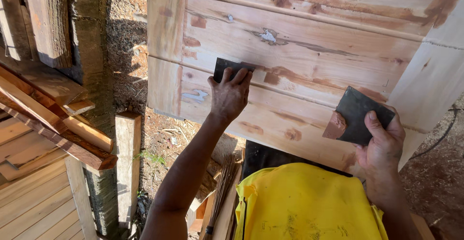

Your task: The person picks up a sanding block and applies wood filler to a wooden panel. They then sand the surface of the panel using the sanding block, moving across different sections to smooth the wood.

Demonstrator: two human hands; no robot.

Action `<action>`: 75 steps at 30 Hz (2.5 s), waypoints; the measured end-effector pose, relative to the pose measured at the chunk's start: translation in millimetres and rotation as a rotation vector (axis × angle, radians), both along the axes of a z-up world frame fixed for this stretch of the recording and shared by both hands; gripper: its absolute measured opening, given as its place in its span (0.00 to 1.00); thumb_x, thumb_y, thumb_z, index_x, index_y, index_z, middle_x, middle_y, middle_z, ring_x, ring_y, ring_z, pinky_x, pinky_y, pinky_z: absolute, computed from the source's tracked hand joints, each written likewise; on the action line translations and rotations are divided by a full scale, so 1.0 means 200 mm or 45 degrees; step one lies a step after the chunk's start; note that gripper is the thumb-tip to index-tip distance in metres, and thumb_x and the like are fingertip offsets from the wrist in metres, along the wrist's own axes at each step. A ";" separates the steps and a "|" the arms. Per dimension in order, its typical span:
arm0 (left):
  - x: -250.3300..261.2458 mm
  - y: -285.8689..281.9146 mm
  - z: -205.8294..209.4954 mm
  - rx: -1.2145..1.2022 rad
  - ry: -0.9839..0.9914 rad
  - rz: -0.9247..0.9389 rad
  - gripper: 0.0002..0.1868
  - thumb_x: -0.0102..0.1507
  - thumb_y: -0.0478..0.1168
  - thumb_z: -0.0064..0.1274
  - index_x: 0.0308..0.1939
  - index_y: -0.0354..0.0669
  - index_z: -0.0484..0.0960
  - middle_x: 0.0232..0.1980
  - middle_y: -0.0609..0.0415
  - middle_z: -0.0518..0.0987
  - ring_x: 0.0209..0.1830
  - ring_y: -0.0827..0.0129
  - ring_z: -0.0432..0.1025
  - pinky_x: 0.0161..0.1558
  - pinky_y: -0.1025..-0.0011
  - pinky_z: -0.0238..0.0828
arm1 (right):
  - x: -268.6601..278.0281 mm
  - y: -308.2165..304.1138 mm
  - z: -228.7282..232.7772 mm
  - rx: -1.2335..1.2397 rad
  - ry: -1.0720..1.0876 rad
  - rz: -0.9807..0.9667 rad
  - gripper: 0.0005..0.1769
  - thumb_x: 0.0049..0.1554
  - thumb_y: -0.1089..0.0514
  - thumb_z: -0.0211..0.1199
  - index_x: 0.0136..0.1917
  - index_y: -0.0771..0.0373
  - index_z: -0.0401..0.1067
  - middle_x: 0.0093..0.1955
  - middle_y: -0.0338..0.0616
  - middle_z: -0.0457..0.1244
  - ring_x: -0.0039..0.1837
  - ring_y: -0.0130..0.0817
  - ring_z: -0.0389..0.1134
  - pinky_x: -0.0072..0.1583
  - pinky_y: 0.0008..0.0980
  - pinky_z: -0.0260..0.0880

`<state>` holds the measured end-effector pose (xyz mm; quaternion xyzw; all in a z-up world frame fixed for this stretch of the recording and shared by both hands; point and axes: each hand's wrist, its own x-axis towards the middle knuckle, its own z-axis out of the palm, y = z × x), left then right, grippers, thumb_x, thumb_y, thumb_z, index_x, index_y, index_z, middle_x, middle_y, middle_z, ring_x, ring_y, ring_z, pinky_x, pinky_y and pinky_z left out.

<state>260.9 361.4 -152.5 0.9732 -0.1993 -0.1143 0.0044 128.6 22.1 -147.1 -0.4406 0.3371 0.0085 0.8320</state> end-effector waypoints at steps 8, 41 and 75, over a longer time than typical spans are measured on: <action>0.06 0.16 0.00 0.010 0.010 -0.033 0.17 0.68 0.42 0.51 0.60 0.52 0.81 0.61 0.67 0.74 0.61 0.61 0.65 0.48 0.40 0.61 | 0.03 0.08 0.01 -0.010 0.023 -0.017 0.08 0.69 0.60 0.63 0.59 0.64 0.69 0.47 0.43 0.66 0.40 0.28 0.66 0.32 0.25 0.61; 0.36 0.77 0.06 -0.056 -0.080 0.074 0.12 0.67 0.43 0.54 0.54 0.56 0.85 0.57 0.69 0.77 0.56 0.67 0.66 0.47 0.48 0.59 | 0.15 0.24 -0.07 -0.028 -0.004 0.062 0.05 0.72 0.63 0.61 0.59 0.66 0.69 0.53 0.44 0.67 0.50 0.33 0.71 0.47 0.33 0.74; 0.08 -0.74 0.23 -0.118 0.719 0.942 0.29 0.58 0.31 0.49 0.64 0.54 0.77 0.59 0.52 0.76 0.65 0.56 0.65 0.48 0.37 0.68 | 0.10 -0.26 -0.03 0.081 -0.171 -0.014 0.10 0.72 0.58 0.65 0.61 0.63 0.67 0.47 0.44 0.65 0.38 0.28 0.63 0.32 0.25 0.58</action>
